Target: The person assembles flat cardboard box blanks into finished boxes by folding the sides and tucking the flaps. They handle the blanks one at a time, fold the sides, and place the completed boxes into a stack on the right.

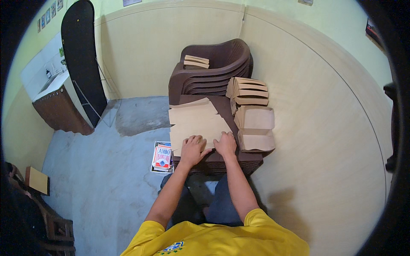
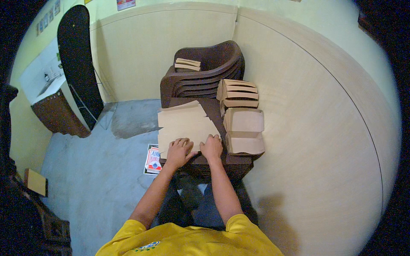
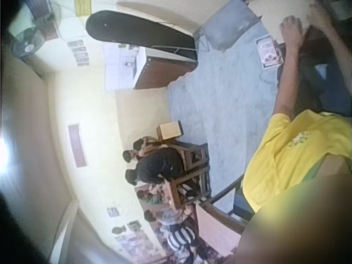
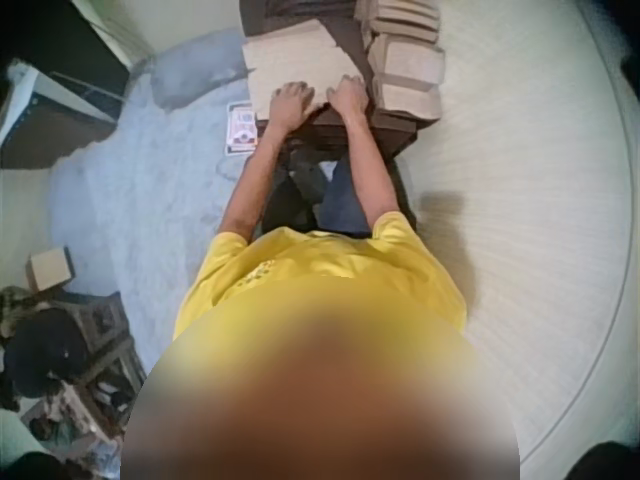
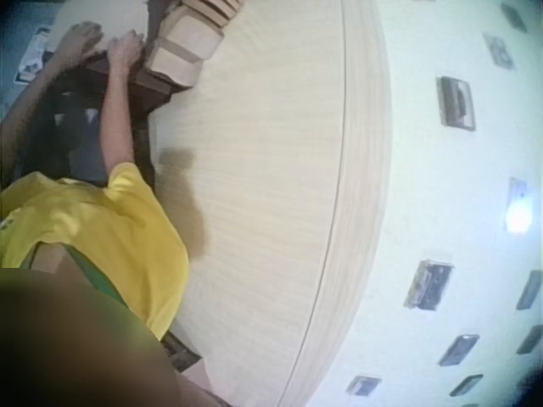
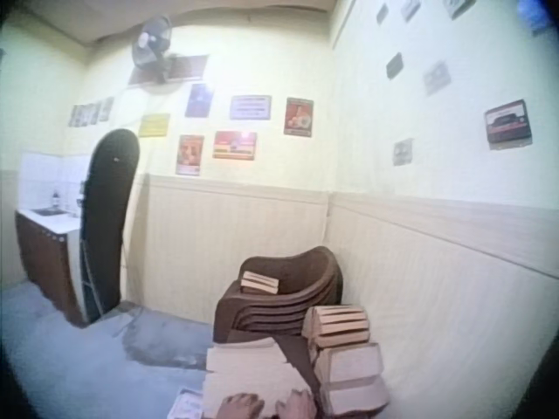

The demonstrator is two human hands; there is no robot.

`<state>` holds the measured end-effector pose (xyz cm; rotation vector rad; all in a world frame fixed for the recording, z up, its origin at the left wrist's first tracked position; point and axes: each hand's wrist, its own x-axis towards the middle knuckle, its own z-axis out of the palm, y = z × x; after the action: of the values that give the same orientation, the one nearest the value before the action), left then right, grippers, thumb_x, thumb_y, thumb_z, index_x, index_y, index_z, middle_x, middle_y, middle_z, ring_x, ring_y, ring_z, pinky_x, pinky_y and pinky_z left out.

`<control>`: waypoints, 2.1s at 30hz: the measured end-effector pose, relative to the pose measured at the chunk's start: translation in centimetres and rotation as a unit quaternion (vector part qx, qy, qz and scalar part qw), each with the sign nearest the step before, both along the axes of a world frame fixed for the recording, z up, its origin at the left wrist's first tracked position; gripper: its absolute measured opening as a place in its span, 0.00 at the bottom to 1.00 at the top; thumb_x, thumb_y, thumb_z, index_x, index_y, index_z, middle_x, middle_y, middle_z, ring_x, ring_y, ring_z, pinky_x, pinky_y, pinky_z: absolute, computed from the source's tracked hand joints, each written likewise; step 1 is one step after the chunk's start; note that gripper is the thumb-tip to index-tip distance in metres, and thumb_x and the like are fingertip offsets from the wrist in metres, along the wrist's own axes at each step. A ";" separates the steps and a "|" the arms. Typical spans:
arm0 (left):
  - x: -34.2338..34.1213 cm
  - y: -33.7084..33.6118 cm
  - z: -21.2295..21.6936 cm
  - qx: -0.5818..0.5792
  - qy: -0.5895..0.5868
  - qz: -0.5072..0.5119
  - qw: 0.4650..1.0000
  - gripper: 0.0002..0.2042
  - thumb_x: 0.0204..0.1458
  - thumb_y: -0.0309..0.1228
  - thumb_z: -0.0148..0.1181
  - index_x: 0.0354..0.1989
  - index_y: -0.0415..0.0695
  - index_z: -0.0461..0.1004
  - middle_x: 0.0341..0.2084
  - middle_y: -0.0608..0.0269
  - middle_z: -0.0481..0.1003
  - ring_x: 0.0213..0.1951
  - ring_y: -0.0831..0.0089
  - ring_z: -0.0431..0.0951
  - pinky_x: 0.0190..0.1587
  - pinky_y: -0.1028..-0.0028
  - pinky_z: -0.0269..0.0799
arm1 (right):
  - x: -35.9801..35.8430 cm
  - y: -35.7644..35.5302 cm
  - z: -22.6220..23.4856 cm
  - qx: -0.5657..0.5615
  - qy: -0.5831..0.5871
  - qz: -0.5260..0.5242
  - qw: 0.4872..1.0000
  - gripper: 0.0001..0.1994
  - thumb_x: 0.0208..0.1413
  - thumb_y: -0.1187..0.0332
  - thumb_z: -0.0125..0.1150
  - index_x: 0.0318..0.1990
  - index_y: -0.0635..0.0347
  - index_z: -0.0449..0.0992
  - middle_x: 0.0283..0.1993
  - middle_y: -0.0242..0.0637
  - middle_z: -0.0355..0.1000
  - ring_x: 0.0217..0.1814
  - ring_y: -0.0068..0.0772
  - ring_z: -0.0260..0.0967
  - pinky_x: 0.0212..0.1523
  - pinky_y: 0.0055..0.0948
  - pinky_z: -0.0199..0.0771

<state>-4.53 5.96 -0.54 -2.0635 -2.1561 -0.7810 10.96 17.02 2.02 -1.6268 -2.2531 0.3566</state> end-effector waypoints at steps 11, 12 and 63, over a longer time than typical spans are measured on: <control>-0.4 5.1 0.1 -0.040 -0.033 0.024 0.998 0.18 0.62 0.44 0.64 0.59 0.54 0.82 0.55 0.59 0.79 0.62 0.57 0.75 0.62 0.51 0.68 | -0.8 3.6 -1.8 0.017 0.103 0.010 0.994 0.23 0.52 0.61 0.79 0.52 0.63 0.82 0.46 0.58 0.81 0.51 0.63 0.81 0.54 0.54 0.81; -0.4 5.2 -0.5 0.008 -0.012 0.019 1.000 0.18 0.63 0.43 0.63 0.59 0.54 0.82 0.57 0.56 0.78 0.62 0.55 0.75 0.63 0.51 0.69 | -0.8 3.4 -1.9 0.049 0.111 0.023 0.992 0.22 0.52 0.63 0.78 0.53 0.62 0.82 0.45 0.58 0.81 0.50 0.63 0.81 0.52 0.55 0.81; -0.9 5.6 -0.8 -0.043 0.015 0.055 0.997 0.21 0.56 0.45 0.64 0.60 0.64 0.82 0.73 0.45 0.68 0.80 0.53 0.58 0.82 0.42 0.45 | 3.2 -1.2 -5.8 0.029 0.333 0.056 0.941 0.21 0.54 0.73 0.77 0.57 0.60 0.83 0.43 0.41 0.81 0.36 0.31 0.77 0.41 0.33 0.80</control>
<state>-5.45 11.51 -1.32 -1.9601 -2.3026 -0.6541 14.15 15.84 -3.80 -1.1137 -1.8069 0.7369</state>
